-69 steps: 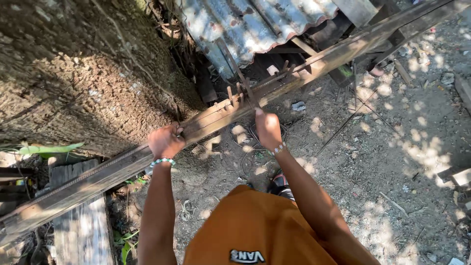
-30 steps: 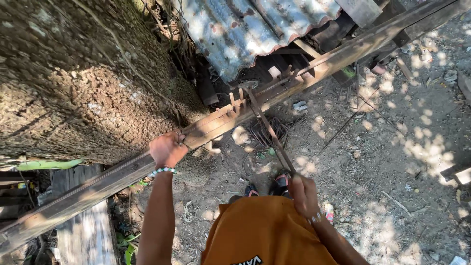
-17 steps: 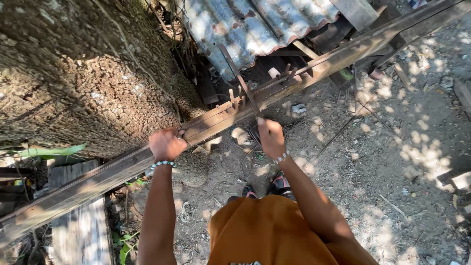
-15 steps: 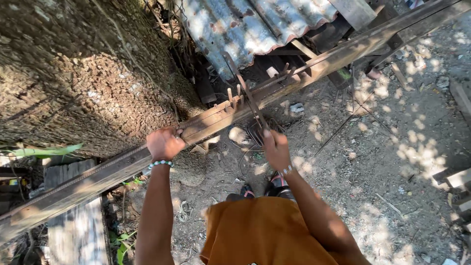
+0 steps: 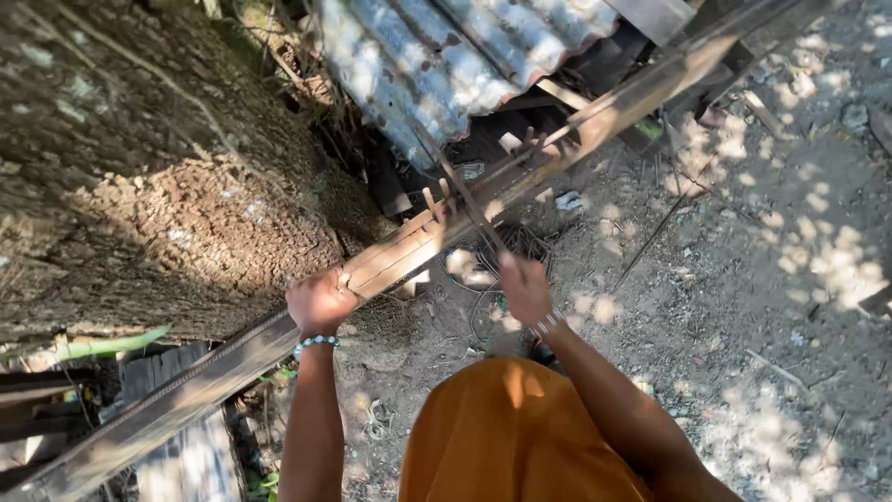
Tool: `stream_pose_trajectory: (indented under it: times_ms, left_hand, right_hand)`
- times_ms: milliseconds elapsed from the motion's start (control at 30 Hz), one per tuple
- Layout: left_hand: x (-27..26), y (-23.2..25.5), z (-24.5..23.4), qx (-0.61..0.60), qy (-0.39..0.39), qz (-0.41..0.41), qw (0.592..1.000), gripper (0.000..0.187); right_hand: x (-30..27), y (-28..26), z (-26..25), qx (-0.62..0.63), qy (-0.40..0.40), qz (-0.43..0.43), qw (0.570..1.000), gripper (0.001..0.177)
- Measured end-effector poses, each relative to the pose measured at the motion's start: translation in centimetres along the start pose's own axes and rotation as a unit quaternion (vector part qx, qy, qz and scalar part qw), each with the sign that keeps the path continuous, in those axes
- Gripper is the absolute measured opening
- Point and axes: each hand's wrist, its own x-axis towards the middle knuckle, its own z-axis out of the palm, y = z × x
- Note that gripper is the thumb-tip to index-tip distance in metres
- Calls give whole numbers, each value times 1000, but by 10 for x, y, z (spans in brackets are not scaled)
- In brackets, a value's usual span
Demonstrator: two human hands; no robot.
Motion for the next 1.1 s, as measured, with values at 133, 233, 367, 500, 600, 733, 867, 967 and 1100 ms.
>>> stream_pose_trajectory:
  times_ms: [133, 233, 367, 500, 600, 733, 867, 967, 1100]
  left_hand:
    - [1, 17, -30, -24, 20, 44, 999, 20]
    - [1, 0, -4, -32, 15, 53, 998, 23]
    - [-3, 1, -5, -8, -17, -1, 1000, 20]
    - [-4, -7, 4, 25, -79, -36, 996, 17]
    - [15, 34, -42, 87, -190, -100, 973, 36]
    - [5, 15, -16, 20, -53, -55, 997, 12]
    - [-1, 26, -33, 14, -37, -36, 999, 30]
    - [2, 31, -46, 16, -33, -31, 999, 35]
    - [0, 33, -42, -14, -17, -21, 1000, 37]
  right_hand:
    - [46, 8, 25, 12, 0, -42, 999, 61]
    - [26, 15, 13, -69, 11, -36, 997, 56]
    - [-48, 15, -23, -17, -13, 12, 1000, 55]
    - [-120, -19, -74, -60, -16, 46, 997, 52]
    - [-138, -43, -74, -138, -6, 51, 989, 52]
    - [-65, -34, -37, -56, -22, 25, 998, 62]
    - [19, 1, 13, -62, -23, -13, 998, 54]
    - [54, -10, 29, -84, -10, -14, 996, 50]
    - [40, 1, 19, -91, -3, -48, 995, 62]
